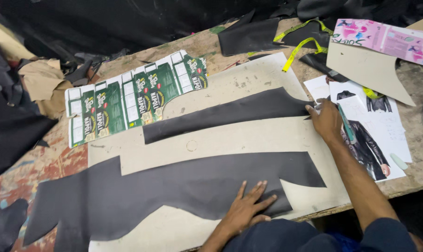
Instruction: The person places a cardboard pattern on a dark sheet of fabric, traces its outline with a marker, and then uses scissors to cut the fabric along the traced lines. The person handles the fabric and pattern pieces throughout the process.
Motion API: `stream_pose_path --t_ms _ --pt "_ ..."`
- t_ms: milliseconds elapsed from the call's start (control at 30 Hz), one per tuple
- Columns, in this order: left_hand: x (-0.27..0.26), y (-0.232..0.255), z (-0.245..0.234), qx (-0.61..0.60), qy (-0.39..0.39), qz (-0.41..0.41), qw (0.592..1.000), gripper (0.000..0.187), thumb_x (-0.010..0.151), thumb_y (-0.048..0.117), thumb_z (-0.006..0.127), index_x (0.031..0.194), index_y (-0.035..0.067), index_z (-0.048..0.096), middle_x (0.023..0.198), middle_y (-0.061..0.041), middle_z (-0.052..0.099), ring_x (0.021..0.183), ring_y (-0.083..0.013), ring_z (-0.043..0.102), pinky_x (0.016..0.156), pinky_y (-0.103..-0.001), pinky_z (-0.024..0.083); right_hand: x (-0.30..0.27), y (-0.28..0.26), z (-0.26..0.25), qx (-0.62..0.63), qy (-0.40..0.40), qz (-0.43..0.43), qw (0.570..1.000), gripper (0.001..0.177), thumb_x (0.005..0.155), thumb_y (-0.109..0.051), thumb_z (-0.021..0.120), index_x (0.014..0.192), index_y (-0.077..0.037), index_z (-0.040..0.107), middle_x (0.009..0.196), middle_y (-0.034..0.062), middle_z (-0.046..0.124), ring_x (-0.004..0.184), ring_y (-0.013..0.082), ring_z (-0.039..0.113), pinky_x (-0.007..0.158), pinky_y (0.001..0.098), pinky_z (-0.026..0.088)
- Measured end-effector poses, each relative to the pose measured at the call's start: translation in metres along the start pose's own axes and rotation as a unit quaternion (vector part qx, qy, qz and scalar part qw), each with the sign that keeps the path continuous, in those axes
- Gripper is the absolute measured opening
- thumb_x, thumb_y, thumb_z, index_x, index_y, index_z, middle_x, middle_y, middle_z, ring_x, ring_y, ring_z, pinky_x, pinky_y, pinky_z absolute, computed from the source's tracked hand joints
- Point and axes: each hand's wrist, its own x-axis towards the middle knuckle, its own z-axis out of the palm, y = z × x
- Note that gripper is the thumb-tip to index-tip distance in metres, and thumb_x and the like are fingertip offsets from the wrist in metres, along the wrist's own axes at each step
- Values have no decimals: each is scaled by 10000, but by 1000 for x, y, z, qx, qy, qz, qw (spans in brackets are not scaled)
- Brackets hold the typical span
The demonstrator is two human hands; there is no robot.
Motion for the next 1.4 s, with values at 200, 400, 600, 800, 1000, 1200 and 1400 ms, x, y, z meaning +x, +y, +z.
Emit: stream_pose_path --t_ms 200,400,600,800,1000,1200,1400 --pt "5 20 -4 -220 37 15 975 398 974 382 672 1301 159 709 1392 -45 685 1421 -234 570 1293 -505 290 19 0 19 -29 -35 52 998 474 841 -320 867 1122 19 692 1116 252 685 1046 423 653 865 520 518" --pt "25 55 -38 -77 266 19 961 535 968 181 719 1474 115 563 1478 -140 605 1378 -325 580 1199 -498 412 8 -45 -8 78 -6 -5 997 356 868 -223 825 1087 25 692 964 208 737 891 360 715 805 463 553" --pt "87 65 -129 71 451 53 888 923 768 151 781 1544 -25 313 1519 -294 433 1326 -455 512 1064 -507 446 -68 -156 -76 615 -203 -60 760 230 989 -224 709 1064 -34 605 884 4 604 808 95 576 742 255 480" --pt "62 111 -223 84 403 77 908 536 833 -53 676 1325 160 696 1137 -99 778 958 -270 780 818 -368 625 -115 -198 -115 594 -10 -304 745 681 942 -434 784 1412 -97 425 1355 43 489 1322 132 486 1143 315 379" --pt "11 147 -280 -126 207 353 904 525 775 92 828 1266 55 647 1163 -115 736 1059 -235 750 954 -338 617 -151 -175 -60 490 -203 -276 802 766 913 -323 763 1499 -27 367 1459 179 460 1396 256 420 1176 408 300" --pt "-101 44 -319 -242 655 129 704 90 1003 58 601 945 51 670 877 -67 707 787 -130 731 744 -267 656 -111 -129 -69 286 -387 -186 857 285 815 -251 866 977 -48 748 797 43 696 752 156 618 714 323 510" --pt "-150 -140 -192 -387 700 -201 566 427 947 144 786 975 6 383 1077 -99 572 921 -161 681 804 -383 649 -91 -69 -85 165 -355 -90 916 289 771 -242 851 973 -55 763 815 83 770 761 180 717 722 324 557"
